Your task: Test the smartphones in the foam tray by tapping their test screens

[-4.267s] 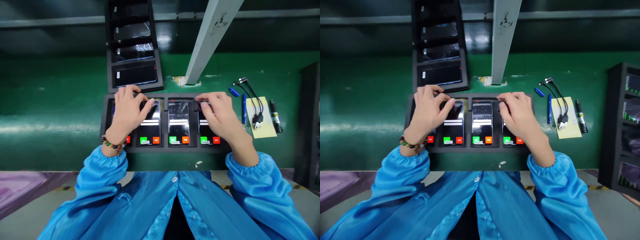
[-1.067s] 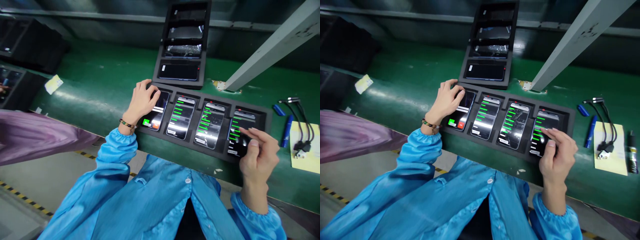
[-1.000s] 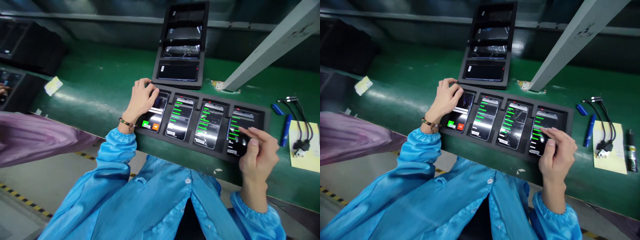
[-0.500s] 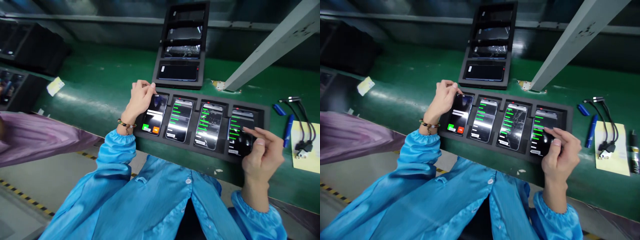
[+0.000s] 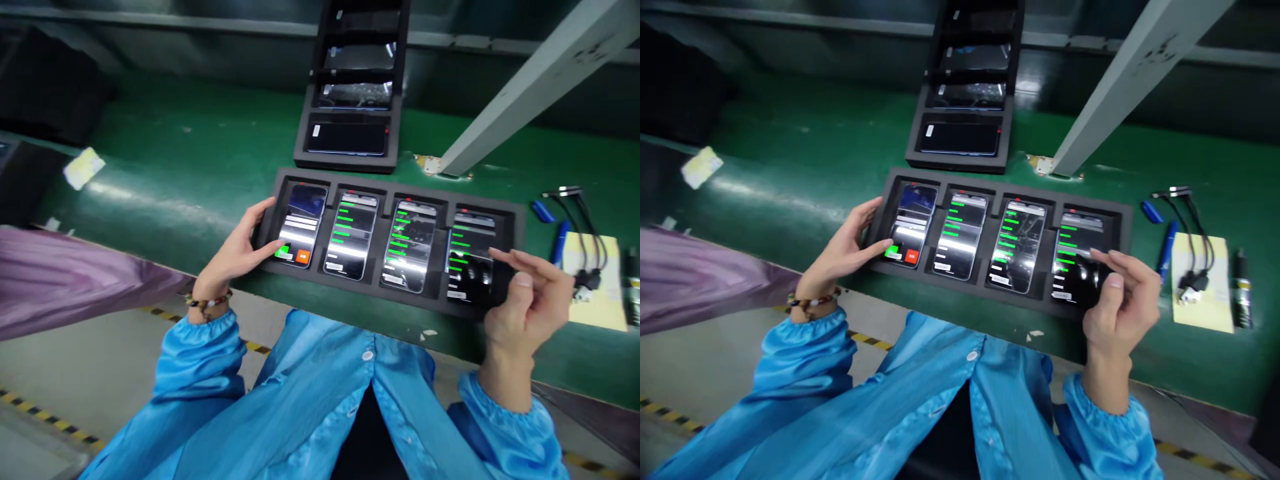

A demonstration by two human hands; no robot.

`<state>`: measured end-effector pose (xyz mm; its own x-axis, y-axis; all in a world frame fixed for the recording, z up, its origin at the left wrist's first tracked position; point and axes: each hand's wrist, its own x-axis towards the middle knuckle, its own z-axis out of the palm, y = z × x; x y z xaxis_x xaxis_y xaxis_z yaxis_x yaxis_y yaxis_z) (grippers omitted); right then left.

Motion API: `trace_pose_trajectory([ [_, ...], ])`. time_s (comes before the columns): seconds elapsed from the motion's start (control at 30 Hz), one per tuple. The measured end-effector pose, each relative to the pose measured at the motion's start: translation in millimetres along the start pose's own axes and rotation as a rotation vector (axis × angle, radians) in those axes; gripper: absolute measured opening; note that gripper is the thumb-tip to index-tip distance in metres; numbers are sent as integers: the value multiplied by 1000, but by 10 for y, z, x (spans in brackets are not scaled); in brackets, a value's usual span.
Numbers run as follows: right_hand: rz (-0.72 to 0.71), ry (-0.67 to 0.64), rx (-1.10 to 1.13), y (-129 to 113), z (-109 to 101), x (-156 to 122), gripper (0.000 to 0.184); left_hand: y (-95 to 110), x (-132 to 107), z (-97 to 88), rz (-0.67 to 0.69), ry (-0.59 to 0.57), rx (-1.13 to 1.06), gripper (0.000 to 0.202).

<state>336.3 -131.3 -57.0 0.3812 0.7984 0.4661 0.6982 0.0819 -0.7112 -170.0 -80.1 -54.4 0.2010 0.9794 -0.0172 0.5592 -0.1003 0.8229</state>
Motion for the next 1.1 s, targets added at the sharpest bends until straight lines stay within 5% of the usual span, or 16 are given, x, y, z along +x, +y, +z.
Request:
trace_pose_trajectory([
  [0.1, -34, 81, 14, 254, -188, 76, 42, 30, -21, 105, -27, 89, -38, 83],
  [0.3, 83, -95, 184, 607, -189, 82, 45, 148, 134, 277, 5, 167, 37, 63],
  [0.57, -130, -154, -77, 324, -251, -34, 37, 289, 233, 328, 92, 376, 274, 42],
  [0.83, -183, -269, -67, 164, -322, -162, 30, 431, 372, 436, 305, 341, 415, 31],
  [1.1, -171, -322, -132, 98, -328, -154, 32, 440, 309, 539, 209, 554, 373, 32],
])
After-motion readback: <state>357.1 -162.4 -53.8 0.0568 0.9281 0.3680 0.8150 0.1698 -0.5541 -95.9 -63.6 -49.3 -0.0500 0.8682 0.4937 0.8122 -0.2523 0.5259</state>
